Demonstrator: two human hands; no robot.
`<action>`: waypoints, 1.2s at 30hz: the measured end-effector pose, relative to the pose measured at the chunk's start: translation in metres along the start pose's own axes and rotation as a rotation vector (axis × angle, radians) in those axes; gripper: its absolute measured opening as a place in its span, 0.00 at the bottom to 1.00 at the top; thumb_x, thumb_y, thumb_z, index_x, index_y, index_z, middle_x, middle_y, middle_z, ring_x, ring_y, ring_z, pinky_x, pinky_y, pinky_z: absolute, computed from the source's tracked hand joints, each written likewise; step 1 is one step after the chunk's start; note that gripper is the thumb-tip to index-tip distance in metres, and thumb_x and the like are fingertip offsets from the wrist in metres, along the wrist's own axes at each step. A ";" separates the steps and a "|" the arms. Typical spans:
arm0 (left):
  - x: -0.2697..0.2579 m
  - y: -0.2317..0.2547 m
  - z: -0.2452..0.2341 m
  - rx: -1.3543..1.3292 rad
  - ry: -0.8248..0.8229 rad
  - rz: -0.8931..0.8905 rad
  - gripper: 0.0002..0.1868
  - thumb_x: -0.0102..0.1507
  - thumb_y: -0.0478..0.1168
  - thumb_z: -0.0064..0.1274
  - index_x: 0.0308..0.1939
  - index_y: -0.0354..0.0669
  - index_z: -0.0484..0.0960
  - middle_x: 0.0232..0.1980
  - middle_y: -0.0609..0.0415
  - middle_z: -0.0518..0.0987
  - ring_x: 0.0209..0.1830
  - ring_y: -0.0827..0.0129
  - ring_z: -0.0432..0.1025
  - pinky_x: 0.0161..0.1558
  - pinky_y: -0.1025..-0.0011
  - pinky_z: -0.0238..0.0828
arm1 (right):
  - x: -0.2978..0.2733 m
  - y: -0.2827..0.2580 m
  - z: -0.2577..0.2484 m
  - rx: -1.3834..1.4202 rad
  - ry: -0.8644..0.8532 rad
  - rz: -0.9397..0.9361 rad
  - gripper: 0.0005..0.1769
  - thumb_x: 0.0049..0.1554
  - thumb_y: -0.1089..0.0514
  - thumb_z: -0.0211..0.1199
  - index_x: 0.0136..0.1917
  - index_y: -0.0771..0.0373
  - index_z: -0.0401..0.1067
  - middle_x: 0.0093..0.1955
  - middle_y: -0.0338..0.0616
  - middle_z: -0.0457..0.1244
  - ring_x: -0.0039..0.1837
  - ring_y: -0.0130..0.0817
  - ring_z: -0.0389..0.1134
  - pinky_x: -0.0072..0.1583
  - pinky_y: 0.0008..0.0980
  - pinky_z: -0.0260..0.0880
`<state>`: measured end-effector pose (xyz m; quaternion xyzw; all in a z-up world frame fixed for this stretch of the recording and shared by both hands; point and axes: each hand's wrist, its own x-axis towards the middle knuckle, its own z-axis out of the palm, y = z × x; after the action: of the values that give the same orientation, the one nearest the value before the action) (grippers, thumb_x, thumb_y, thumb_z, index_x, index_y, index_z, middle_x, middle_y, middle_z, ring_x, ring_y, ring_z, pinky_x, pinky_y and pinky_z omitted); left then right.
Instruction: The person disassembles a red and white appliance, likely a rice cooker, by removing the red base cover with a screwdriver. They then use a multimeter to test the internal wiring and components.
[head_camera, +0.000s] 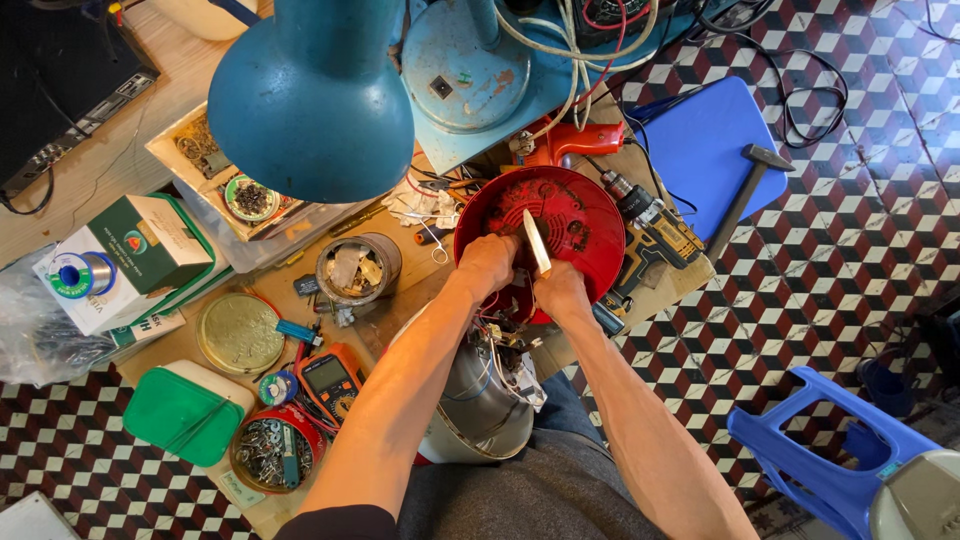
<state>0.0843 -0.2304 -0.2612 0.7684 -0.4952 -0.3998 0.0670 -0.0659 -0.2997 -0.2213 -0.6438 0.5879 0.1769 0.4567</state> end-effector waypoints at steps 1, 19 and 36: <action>-0.002 0.000 0.000 -0.016 0.021 0.026 0.17 0.55 0.35 0.54 0.49 0.42 0.82 0.44 0.37 0.82 0.47 0.42 0.77 0.48 0.52 0.75 | 0.001 0.000 0.000 -0.002 -0.010 -0.002 0.09 0.53 0.61 0.59 0.44 0.66 0.77 0.35 0.57 0.70 0.41 0.45 0.75 0.48 0.43 0.75; -0.002 -0.003 -0.001 -0.084 -0.023 0.007 0.11 0.52 0.33 0.55 0.38 0.34 0.84 0.40 0.33 0.82 0.44 0.41 0.78 0.47 0.54 0.76 | 0.023 0.003 -0.005 0.011 -0.224 0.065 0.06 0.55 0.59 0.65 0.45 0.63 0.77 0.31 0.47 0.68 0.33 0.34 0.67 0.37 0.36 0.67; 0.004 -0.011 0.009 -0.071 -0.020 0.020 0.10 0.52 0.33 0.54 0.36 0.35 0.85 0.40 0.34 0.82 0.44 0.43 0.78 0.47 0.55 0.77 | 0.024 0.014 0.007 0.084 -0.123 0.036 0.05 0.56 0.60 0.62 0.44 0.61 0.77 0.30 0.48 0.67 0.32 0.35 0.68 0.36 0.36 0.67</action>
<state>0.0867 -0.2253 -0.2752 0.7564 -0.4892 -0.4240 0.0932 -0.0707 -0.3070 -0.2489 -0.6012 0.5772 0.1996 0.5153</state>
